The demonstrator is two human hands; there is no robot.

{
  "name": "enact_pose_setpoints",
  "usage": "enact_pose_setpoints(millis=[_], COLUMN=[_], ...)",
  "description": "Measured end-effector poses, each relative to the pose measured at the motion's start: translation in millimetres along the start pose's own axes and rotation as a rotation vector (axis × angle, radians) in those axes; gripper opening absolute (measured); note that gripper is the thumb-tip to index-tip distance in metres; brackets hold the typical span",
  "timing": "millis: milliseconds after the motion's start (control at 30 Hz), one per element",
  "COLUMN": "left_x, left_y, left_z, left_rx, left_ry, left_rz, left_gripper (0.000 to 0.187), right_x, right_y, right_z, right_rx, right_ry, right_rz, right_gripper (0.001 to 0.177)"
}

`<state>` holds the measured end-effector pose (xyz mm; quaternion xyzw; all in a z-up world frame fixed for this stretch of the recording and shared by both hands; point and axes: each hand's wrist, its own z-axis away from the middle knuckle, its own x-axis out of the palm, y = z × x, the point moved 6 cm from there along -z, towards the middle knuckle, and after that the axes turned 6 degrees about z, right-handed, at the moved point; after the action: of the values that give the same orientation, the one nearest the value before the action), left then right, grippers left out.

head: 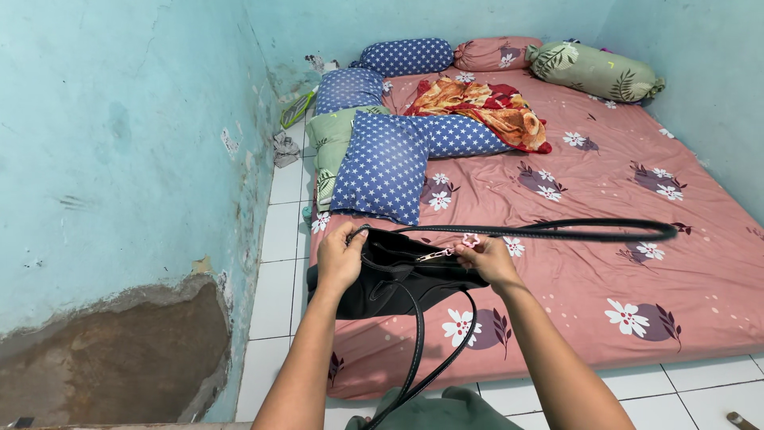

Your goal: The person stands at a bed and unpacks a black handbag, taking out a water bottle, a blue packet, a wallet, a charging cable with adapter, and sunglasses one at a time and arranging them on the bed. They then adjust the empty bag and the laid-out items.

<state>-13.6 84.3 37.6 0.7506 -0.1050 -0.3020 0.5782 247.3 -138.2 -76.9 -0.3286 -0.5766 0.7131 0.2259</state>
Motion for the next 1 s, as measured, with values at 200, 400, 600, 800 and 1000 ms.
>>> enact_pose_setpoints(millis=[200, 400, 600, 800, 1000], left_x=[-3.5, -16.4, -19.8, -3.3, 9.0], left_y=[-7.4, -13.5, -21.2, -23.7, -21.4], left_z=[-5.7, -10.1, -10.4, -12.9, -4.2], left_rx=[-0.009, -0.050, -0.090, -0.072, -0.065], left_ry=[0.067, 0.121, 0.171, 0.168, 0.163], left_rz=[-0.010, -0.066, 0.057, -0.009, -0.012], left_gripper=[0.023, 0.027, 0.026, 0.025, 0.026], right_x=[-27.2, -70.6, -104.7, -1.3, 113.0], right_y=[35.6, 81.3, 72.6, -15.0, -33.0], right_z=[-12.0, -19.3, 0.5, 43.9, 66.8], right_rx=[0.076, 0.100, 0.023, -0.505, -0.680], right_ry=[0.108, 0.260, 0.490, 0.461, -0.022], right_rz=[0.006, 0.107, 0.246, 0.652, 0.759], right_gripper=[0.009, 0.013, 0.026, 0.046, 0.068])
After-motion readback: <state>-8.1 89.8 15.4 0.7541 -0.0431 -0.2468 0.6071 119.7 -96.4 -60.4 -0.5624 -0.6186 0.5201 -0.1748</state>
